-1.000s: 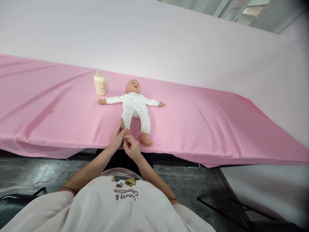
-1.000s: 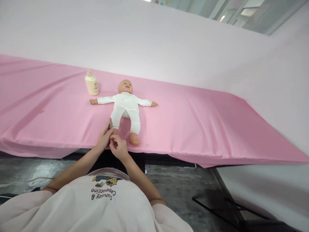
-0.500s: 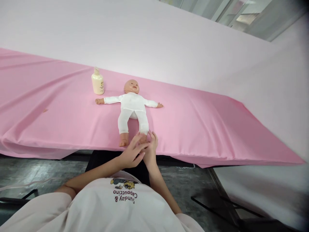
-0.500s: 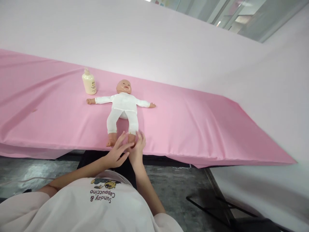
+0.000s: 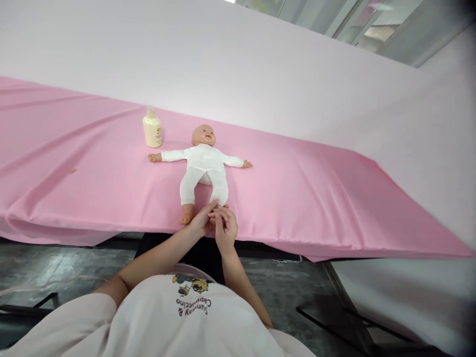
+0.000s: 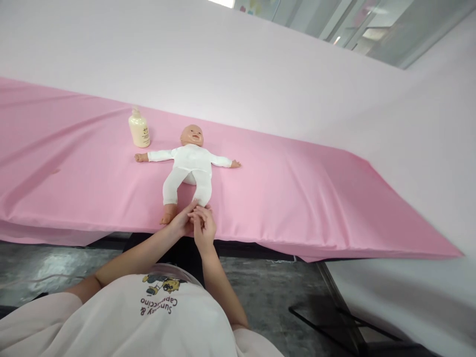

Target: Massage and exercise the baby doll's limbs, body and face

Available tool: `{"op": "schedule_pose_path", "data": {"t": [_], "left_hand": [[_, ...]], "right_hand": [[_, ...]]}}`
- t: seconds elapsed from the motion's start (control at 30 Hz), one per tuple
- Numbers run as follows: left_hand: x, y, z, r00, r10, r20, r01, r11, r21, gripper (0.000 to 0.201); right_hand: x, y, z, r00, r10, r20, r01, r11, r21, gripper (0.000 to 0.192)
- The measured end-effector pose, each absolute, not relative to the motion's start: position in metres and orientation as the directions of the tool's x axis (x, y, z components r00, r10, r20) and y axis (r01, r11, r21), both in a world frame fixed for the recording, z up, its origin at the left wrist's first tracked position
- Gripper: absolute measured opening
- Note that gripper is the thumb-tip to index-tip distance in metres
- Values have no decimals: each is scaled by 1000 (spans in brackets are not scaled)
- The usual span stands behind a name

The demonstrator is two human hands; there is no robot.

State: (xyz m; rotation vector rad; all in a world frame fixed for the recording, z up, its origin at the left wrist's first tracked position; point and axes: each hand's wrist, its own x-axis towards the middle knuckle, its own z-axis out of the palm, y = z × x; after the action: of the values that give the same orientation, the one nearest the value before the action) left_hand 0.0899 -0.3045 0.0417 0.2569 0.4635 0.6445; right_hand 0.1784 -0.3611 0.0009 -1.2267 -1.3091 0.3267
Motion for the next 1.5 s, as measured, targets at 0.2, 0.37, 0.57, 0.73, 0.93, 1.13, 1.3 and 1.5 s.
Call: {"op": "schedule_pose_path", "data": {"t": [0.2,0.37,0.57,0.73,0.93,1.13,1.3,1.5], "left_hand": [[89,-307,47,690,642,-334,-572,767,291,71],[91,-307,48,690,656,-306,-605,755,255,74],[92,-307,43,700,657,-279,-634,752,180,74],[92,-306,40,710,647,-279,-624,761,178,72],[93,-304,34,687,666,-290,-649,742,168,71],[93,-302,30,687,675,-268,-649,736,190,53],[90,-306,43,663,673,-328,-629,738,243,45],[88,-307,48,670,658,-344,-612,752,245,44]], "right_hand": [[180,-348,7,240,814,529,387,419,-821,52],[183,-341,13,132,887,442,416,355,-837,41],[183,-343,13,104,905,413,396,343,-852,30],[184,-344,9,103,888,448,337,393,-856,34],[184,-343,10,92,895,436,329,386,-862,32],[177,-346,15,110,892,438,350,377,-857,48],[178,-347,15,122,894,431,377,360,-853,58],[182,-346,13,77,867,492,354,438,-826,60]]}}
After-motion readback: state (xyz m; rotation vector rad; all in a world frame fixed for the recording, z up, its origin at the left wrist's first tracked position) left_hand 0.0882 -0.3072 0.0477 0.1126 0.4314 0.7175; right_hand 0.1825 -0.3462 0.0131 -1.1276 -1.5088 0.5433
